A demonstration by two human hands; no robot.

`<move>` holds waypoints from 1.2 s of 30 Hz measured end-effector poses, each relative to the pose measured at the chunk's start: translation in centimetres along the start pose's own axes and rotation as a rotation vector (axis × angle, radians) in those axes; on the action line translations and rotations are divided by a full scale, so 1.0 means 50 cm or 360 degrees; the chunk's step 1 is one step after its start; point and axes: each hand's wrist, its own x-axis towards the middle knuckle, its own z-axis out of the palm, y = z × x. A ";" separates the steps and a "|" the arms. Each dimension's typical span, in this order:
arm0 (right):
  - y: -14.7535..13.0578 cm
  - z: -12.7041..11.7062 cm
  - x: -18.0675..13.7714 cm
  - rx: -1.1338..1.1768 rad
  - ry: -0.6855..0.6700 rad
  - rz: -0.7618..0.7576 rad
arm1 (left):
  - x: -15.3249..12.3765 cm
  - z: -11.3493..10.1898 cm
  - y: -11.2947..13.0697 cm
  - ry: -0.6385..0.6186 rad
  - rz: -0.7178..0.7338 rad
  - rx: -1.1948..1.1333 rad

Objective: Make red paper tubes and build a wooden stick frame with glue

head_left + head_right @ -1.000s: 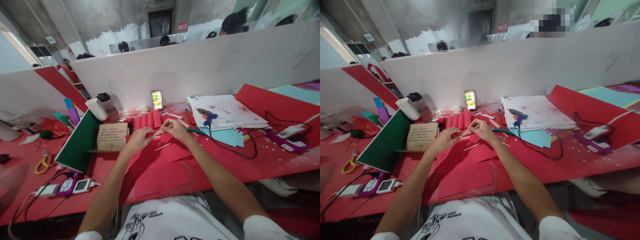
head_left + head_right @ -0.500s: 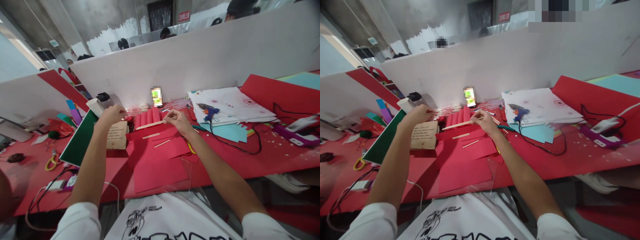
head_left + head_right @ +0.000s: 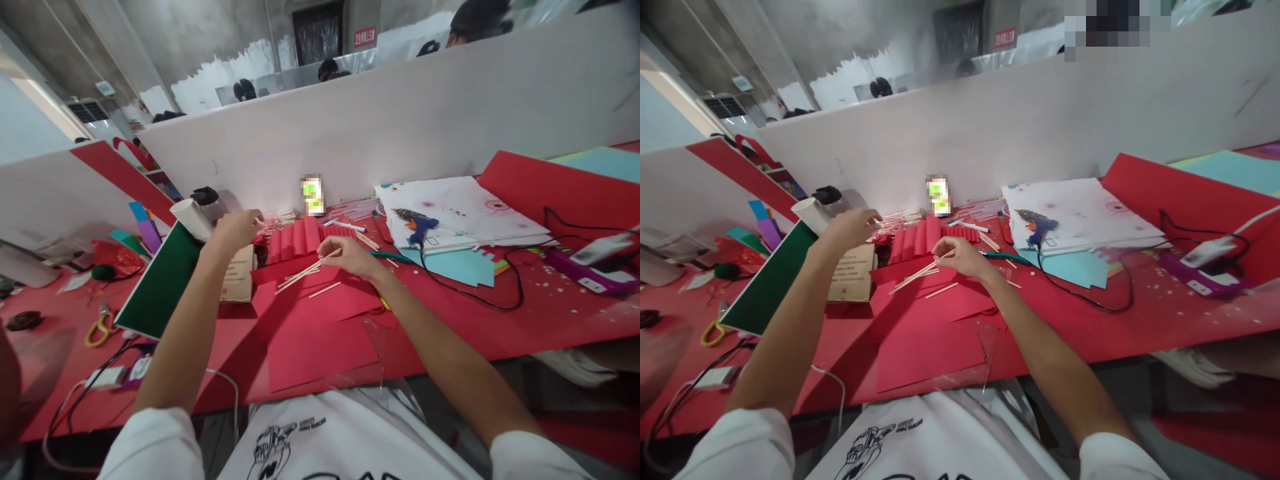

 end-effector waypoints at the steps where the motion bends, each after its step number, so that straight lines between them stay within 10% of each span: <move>1: 0.000 0.002 -0.001 -0.0016 -0.0028 0.0004 | -0.025 0.001 0.031 -0.0045 0.0106 -0.0026; 7: 0.003 0.012 -0.002 -0.0045 -0.0068 -0.0005 | -0.139 0.083 0.116 -0.0692 0.0641 -0.0483; 24: 0.012 -0.016 -0.017 -0.0716 -0.0823 0.0181 | -0.145 0.177 0.061 -0.0969 0.0656 -0.0817; 36: 0.015 -0.020 -0.014 -0.0869 -0.0761 0.0045 | -0.149 0.154 0.054 -0.0752 0.0489 -0.0543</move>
